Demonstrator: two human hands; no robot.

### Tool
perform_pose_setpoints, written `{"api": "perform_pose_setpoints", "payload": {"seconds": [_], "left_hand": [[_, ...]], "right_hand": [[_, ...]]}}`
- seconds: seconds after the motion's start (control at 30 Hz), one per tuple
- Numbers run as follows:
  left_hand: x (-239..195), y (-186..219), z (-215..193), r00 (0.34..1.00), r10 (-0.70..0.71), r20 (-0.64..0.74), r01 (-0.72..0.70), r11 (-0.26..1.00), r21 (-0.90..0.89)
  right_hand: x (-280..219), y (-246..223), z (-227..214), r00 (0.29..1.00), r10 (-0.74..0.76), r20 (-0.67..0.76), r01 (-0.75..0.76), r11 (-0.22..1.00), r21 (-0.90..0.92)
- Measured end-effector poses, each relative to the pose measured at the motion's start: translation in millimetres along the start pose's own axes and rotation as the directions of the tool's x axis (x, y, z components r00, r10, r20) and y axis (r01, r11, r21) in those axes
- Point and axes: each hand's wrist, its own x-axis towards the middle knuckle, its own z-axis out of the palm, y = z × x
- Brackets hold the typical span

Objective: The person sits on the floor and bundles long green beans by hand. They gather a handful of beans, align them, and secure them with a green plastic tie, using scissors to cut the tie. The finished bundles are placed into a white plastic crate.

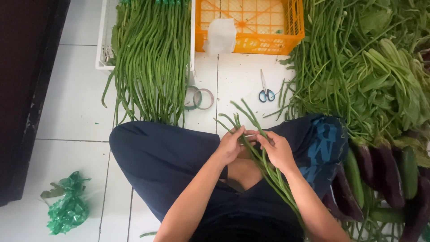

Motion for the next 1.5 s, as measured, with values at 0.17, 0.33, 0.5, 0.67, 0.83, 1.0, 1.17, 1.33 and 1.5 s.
{"api": "perform_pose_setpoints", "payload": {"seconds": [0.17,0.33,0.5,0.67,0.83,1.0,1.17,1.33,1.5], "left_hand": [[17,-12,-13,0.998,0.017,-0.054,-0.028,0.978,-0.206],[3,8,-4,0.994,0.022,-0.107,-0.044,0.977,-0.207],[31,-8,-20,0.986,0.006,-0.166,-0.037,0.982,-0.186],[20,19,1,0.998,0.014,-0.058,-0.027,0.97,-0.241],[20,32,5,0.993,-0.018,0.121,0.024,0.999,-0.046],[14,31,6,0.953,-0.13,0.273,0.138,0.99,-0.01],[11,12,6,0.966,-0.107,0.234,0.128,0.989,-0.079],[12,20,1,0.973,-0.097,0.21,0.13,0.981,-0.147],[16,14,8,0.952,-0.142,0.269,0.173,0.981,-0.092]], "right_hand": [[-14,-20,-4,0.994,-0.108,0.01,0.108,0.969,-0.224],[-39,-39,2,0.982,-0.178,0.067,0.19,0.928,-0.32],[-38,-16,2,0.973,-0.098,0.209,0.159,0.942,-0.296],[-32,44,-1,0.916,0.124,0.381,-0.109,0.992,-0.063],[-41,33,-30,0.863,0.182,0.472,-0.187,0.982,-0.036],[-58,18,-71,0.68,0.367,0.635,-0.345,0.924,-0.165],[-77,51,-104,0.445,0.452,0.773,-0.375,0.878,-0.297],[-97,12,-114,0.407,0.559,0.723,-0.345,0.826,-0.445],[-92,64,-125,0.542,0.675,0.5,0.132,0.519,-0.844]]}}
